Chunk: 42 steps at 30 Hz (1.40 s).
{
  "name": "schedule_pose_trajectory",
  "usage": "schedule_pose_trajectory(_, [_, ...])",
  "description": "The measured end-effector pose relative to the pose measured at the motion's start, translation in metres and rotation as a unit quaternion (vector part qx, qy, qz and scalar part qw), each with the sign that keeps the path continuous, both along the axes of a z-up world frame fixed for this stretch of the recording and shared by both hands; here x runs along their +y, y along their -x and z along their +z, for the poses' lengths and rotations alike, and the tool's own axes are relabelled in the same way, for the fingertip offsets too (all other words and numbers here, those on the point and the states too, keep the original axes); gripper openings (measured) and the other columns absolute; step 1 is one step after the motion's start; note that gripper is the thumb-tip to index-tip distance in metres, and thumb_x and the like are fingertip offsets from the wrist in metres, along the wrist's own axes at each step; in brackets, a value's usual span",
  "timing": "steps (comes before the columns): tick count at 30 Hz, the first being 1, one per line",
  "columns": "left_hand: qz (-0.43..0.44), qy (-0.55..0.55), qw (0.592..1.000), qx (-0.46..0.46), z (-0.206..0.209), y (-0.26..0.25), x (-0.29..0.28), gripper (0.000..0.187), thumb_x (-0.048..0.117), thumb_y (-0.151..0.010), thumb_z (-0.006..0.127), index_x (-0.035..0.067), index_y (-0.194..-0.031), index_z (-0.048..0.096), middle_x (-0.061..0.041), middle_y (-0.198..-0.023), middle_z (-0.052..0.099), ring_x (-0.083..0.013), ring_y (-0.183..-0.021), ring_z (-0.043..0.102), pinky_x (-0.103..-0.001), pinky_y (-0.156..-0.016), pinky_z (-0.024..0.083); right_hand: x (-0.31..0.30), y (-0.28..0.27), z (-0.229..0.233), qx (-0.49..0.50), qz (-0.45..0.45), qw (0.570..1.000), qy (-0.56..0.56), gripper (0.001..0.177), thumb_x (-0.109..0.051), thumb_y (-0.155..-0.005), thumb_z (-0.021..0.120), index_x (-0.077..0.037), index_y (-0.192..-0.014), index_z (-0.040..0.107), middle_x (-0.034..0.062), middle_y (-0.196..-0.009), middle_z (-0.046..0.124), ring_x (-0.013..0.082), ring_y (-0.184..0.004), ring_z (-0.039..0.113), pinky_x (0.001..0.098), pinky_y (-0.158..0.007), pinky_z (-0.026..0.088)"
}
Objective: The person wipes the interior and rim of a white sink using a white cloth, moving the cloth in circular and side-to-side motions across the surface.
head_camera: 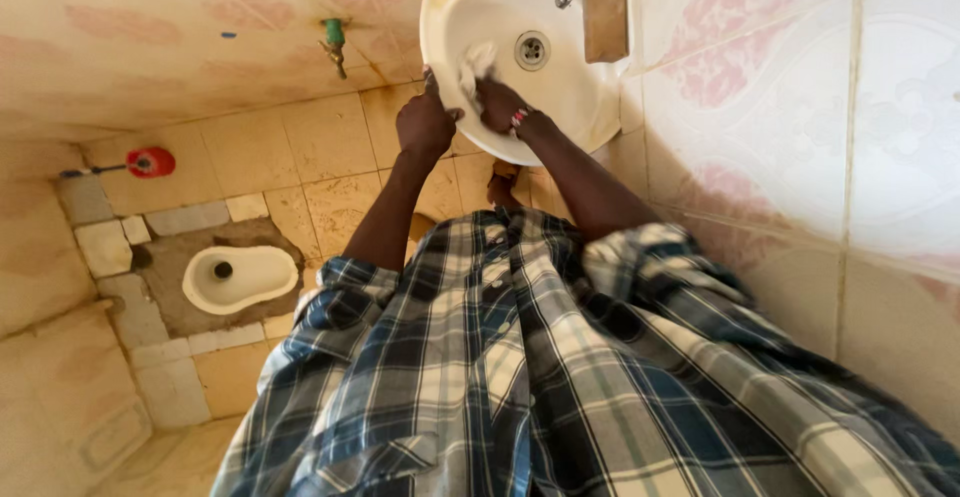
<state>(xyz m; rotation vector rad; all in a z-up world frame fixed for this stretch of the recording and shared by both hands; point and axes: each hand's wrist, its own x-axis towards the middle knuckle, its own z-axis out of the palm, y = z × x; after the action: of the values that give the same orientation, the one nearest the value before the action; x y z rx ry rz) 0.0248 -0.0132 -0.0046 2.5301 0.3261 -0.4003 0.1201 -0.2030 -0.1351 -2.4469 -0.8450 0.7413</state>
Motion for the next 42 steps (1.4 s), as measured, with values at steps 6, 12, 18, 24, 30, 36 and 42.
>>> schedule_pose_trajectory(6, [-0.041, -0.038, 0.998, 0.042, 0.009, -0.010, 0.008, 0.115, 0.051, -0.086, 0.081, -0.002, -0.162, 0.011, -0.021, -0.099, 0.073, -0.0365, -0.088, 0.071, -0.048, -0.077, 0.054, -0.046, 0.013, -0.010, 0.051, 0.036, 0.990, 0.128, 0.056, 0.004, -0.081, 0.059, 0.005, -0.136, 0.054, 0.0314, -0.132, 0.060, 0.0408, -0.116, 0.063, 0.0525, -0.095, 0.053])
schedule_pose_trajectory(12, [-0.020, -0.023, 0.999, 0.011, -0.001, -0.011, -0.002, 0.118, 0.048, -0.082, 0.084, -0.003, -0.161, 0.012, -0.020, -0.100, 0.074, -0.0354, -0.089, 0.071, -0.047, -0.075, 0.055, -0.036, 0.023, 0.012, 0.031, -0.062, 0.998, -0.007, 0.060, 0.004, -0.081, 0.059, -0.002, -0.141, 0.055, 0.0261, -0.131, 0.064, 0.0387, -0.116, 0.063, 0.0501, -0.093, 0.054])
schedule_pose_trajectory(18, [-0.046, -0.045, 0.997, 0.034, 0.013, -0.011, 0.006, 0.118, 0.051, -0.084, 0.083, -0.005, -0.161, 0.013, -0.020, -0.099, 0.074, -0.0353, -0.090, 0.071, -0.047, -0.076, 0.055, -0.055, 0.021, 0.038, 0.028, -0.077, 0.994, 0.078, 0.044, -0.008, -0.096, 0.057, -0.008, -0.139, 0.064, 0.0219, -0.132, 0.070, 0.0369, -0.117, 0.068, 0.0491, -0.099, 0.055])
schedule_pose_trajectory(24, [-0.040, -0.039, 0.998, 0.018, 0.002, -0.005, 0.005, 0.116, 0.057, -0.087, 0.079, 0.003, -0.163, 0.010, -0.020, -0.101, 0.073, -0.0368, -0.090, 0.071, -0.048, -0.077, 0.055, -0.016, 0.014, -0.002, -0.134, -0.012, 0.989, 0.054, 0.052, -0.008, -0.074, 0.073, 0.009, -0.121, 0.061, 0.0312, -0.120, 0.066, 0.0476, -0.111, 0.063, 0.0572, -0.094, 0.049])
schedule_pose_trajectory(30, [-0.027, -0.033, 0.999, -0.004, -0.013, 0.005, 0.008, 0.107, 0.060, -0.094, 0.072, 0.017, -0.165, 0.004, -0.020, -0.104, 0.074, -0.0378, -0.090, 0.071, -0.051, -0.074, 0.055, -0.056, 0.029, 0.025, -0.042, -0.001, 0.998, -0.036, 0.029, -0.002, -0.093, 0.062, -0.008, -0.121, 0.069, 0.0192, -0.112, 0.074, 0.0386, -0.107, 0.071, 0.0477, -0.098, 0.057])
schedule_pose_trajectory(36, [-0.036, -0.015, 0.998, 0.052, 0.022, 0.010, 0.000, 0.094, 0.057, -0.105, 0.057, 0.022, -0.169, -0.002, -0.023, -0.114, 0.072, -0.0398, -0.096, 0.071, -0.053, -0.081, 0.055, -0.060, 0.023, 0.062, -0.069, 0.044, 0.987, 0.136, 0.031, -0.012, -0.089, 0.069, -0.014, -0.119, 0.075, 0.0235, -0.100, 0.071, 0.0390, -0.091, 0.069, 0.0505, -0.085, 0.056])
schedule_pose_trajectory(42, [-0.086, -0.113, 0.990, -0.004, 0.034, 0.027, -0.003, 0.082, 0.054, -0.101, 0.058, 0.020, -0.162, 0.016, -0.023, -0.168, 0.010, -0.0396, -0.155, 0.009, -0.061, -0.115, 0.024, -0.013, 0.047, 0.090, 0.143, -0.199, 0.969, -0.021, 0.036, -0.008, -0.090, 0.055, -0.014, -0.124, 0.066, 0.0185, -0.102, 0.073, 0.0406, -0.077, 0.070, 0.0542, -0.073, 0.055])
